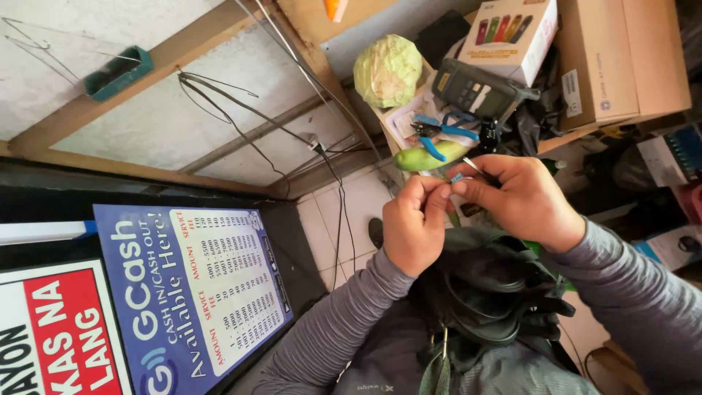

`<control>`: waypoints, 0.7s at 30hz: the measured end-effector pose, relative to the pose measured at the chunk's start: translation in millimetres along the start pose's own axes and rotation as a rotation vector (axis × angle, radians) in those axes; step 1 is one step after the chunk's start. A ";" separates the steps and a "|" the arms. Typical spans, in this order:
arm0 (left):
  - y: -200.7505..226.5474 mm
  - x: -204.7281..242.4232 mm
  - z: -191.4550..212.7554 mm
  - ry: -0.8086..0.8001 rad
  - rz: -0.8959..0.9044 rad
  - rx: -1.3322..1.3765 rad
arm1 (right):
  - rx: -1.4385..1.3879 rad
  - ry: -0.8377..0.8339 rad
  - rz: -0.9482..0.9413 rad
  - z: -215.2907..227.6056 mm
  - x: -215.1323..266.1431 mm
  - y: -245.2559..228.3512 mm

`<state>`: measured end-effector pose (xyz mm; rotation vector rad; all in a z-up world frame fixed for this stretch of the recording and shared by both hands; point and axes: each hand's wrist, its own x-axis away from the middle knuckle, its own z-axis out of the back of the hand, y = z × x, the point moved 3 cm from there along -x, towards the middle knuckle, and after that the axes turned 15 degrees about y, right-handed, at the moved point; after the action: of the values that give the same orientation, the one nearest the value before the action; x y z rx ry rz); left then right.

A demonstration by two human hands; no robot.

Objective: Connecting and crimping electrical wires using a wire stripper and terminal connectors.

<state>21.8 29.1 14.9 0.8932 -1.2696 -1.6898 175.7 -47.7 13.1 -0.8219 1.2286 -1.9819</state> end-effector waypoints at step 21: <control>-12.2 -0.5 12.6 -0.040 -0.221 -0.090 | -0.056 -0.005 0.226 5.5 -1.9 -30.0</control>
<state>8.4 36.3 6.2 0.9786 -1.1446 -1.9307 175.1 -38.7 42.4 -0.6821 1.3177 -1.7701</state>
